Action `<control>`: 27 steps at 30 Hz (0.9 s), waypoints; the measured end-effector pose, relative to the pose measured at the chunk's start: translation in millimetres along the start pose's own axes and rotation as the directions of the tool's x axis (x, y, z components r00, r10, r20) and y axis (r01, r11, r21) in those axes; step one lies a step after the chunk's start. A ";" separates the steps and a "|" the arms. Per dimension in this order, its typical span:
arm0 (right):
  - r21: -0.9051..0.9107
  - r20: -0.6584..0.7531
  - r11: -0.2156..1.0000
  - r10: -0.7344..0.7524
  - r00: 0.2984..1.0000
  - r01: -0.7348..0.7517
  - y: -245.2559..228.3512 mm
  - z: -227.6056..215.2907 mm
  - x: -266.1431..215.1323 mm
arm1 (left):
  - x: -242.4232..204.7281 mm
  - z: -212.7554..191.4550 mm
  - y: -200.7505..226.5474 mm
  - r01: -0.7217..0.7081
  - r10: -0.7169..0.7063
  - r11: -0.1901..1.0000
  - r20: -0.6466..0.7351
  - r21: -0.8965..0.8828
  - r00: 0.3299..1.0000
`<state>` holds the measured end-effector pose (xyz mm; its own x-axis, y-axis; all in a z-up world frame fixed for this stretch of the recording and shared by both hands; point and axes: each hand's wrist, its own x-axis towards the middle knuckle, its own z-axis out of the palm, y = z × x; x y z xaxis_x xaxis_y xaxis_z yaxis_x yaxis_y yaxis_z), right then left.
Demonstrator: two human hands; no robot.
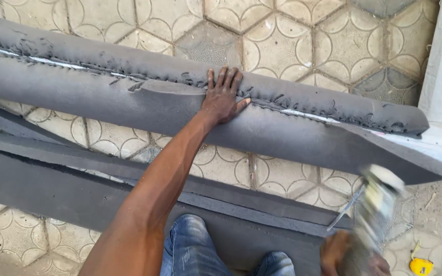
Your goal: Hammering along a seam on a piece of grey foam padding to flatten or secure it
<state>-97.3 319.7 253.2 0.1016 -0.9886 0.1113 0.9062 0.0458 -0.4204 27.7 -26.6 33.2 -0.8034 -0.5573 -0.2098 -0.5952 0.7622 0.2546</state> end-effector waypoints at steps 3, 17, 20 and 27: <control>0.084 0.342 0.995 -0.081 0.936 0.056 -14.3 -31.4 -17.1 | 3.3 2.7 -3.1 -0.018 0.016 1.000 -0.073 -0.019 0.997; -0.455 -0.411 -0.492 -0.624 0.665 -0.742 33.8 -70.7 26.4 | -1.2 -8.0 0.0 -0.007 0.003 0.996 -0.044 -0.086 0.999; -0.266 -0.547 -0.473 -0.644 0.535 -0.840 14.9 -44.6 0.2 | 4.1 12.3 -7.1 -0.037 0.038 0.999 -0.181 0.009 0.983; -0.342 -0.927 0.771 -0.181 0.330 -0.537 -21.4 1.4 -17.8 | 2.6 10.0 -6.5 -0.039 0.044 0.999 -0.185 0.033 0.982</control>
<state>-117.9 336.5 261.5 -0.5109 -0.4674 -0.7214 0.5037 0.5173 -0.6919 29.7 -29.7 21.6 -0.8182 -0.5745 -0.0199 -0.5628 0.7936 0.2311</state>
